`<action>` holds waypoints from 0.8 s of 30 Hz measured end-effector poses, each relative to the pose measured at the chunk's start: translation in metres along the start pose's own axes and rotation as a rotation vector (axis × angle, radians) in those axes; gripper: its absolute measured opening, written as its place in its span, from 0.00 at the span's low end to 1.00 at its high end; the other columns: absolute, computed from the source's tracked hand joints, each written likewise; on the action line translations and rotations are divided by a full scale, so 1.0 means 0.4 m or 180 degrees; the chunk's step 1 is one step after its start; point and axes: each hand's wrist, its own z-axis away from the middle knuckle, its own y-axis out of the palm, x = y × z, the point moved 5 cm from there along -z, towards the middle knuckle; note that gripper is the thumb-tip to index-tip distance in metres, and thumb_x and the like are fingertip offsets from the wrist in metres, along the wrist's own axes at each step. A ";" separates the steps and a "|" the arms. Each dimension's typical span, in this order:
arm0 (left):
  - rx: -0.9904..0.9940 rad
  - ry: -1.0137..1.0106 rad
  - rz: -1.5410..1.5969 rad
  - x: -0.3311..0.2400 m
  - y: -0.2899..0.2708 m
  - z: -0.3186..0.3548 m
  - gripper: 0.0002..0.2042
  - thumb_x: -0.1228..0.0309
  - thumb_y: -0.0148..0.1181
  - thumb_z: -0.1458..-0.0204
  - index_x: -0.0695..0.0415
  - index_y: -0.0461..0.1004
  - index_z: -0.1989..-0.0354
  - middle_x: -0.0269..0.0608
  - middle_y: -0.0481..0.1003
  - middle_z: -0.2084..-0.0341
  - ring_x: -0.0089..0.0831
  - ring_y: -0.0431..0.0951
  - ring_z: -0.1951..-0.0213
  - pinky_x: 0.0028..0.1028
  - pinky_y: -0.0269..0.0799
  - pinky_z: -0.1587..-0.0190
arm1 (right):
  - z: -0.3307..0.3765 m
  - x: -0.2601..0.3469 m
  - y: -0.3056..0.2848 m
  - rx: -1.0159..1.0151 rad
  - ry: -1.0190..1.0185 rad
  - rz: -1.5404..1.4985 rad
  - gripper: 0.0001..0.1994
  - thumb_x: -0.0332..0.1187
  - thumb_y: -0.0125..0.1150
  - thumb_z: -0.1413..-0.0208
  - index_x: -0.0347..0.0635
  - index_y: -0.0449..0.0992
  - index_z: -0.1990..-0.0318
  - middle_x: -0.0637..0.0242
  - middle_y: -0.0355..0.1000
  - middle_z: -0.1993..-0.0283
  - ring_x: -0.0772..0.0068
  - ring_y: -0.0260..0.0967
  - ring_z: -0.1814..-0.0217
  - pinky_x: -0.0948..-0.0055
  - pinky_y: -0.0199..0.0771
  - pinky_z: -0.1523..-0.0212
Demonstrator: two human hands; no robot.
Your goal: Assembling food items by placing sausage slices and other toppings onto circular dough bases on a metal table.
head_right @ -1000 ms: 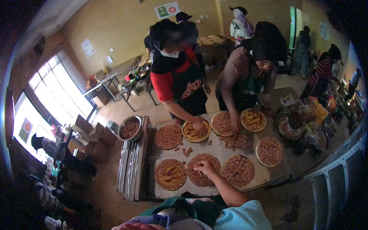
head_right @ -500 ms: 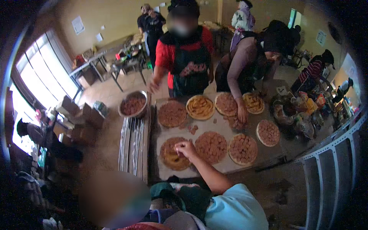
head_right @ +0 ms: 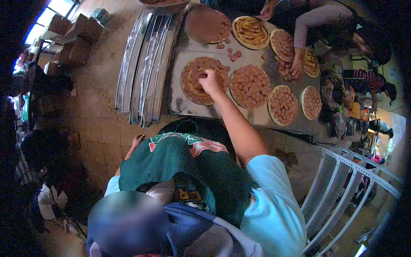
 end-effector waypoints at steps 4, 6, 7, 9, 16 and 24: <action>0.0131 0.0385 -0.0105 0.033 0.031 -0.020 0.16 0.62 0.59 0.48 0.59 0.72 0.56 0.36 0.73 0.73 0.24 0.72 0.73 0.25 0.69 0.74 | 0.015 0.062 0.072 0.0007 -0.0585 0.0972 0.08 0.25 0.60 0.60 0.33 0.75 0.69 0.51 0.73 0.73 0.58 0.72 0.69 0.64 0.70 0.67; 0.0121 0.0427 0.0014 0.022 0.054 -0.023 0.15 0.63 0.59 0.48 0.59 0.72 0.56 0.36 0.73 0.72 0.24 0.72 0.72 0.25 0.70 0.72 | 0.015 0.053 0.081 0.0260 -0.0689 0.1135 0.06 0.27 0.57 0.56 0.33 0.74 0.72 0.48 0.72 0.73 0.47 0.71 0.67 0.57 0.68 0.65; 0.0093 0.0467 0.0118 0.023 0.059 -0.025 0.15 0.63 0.59 0.48 0.60 0.72 0.56 0.37 0.73 0.72 0.24 0.72 0.71 0.26 0.71 0.71 | 0.020 0.074 0.084 0.0286 -0.0692 0.1154 0.06 0.27 0.57 0.56 0.33 0.74 0.72 0.48 0.72 0.73 0.47 0.71 0.67 0.57 0.68 0.65; 0.0026 0.0380 0.0302 0.061 0.037 -0.029 0.15 0.63 0.58 0.47 0.60 0.71 0.56 0.37 0.73 0.70 0.25 0.72 0.70 0.26 0.71 0.70 | 0.040 0.122 0.084 0.0501 0.0092 0.1271 0.06 0.27 0.52 0.52 0.33 0.74 0.71 0.46 0.72 0.69 0.45 0.70 0.62 0.57 0.68 0.62; -0.0098 -0.0120 -0.0038 0.059 -0.014 0.025 0.18 0.60 0.56 0.46 0.58 0.69 0.52 0.35 0.73 0.70 0.25 0.72 0.73 0.25 0.64 0.76 | 0.011 0.015 0.056 0.0005 -0.0582 0.1763 0.10 0.25 0.51 0.52 0.36 0.76 0.62 0.49 0.73 0.64 0.52 0.72 0.58 0.62 0.69 0.60; -0.0071 -0.0422 -0.0104 0.061 -0.014 0.071 0.20 0.58 0.54 0.46 0.56 0.67 0.50 0.34 0.72 0.69 0.25 0.71 0.76 0.24 0.61 0.78 | -0.025 -0.055 0.083 0.0117 -0.0779 0.1995 0.13 0.22 0.47 0.51 0.38 0.76 0.60 0.50 0.73 0.59 0.55 0.71 0.55 0.63 0.69 0.54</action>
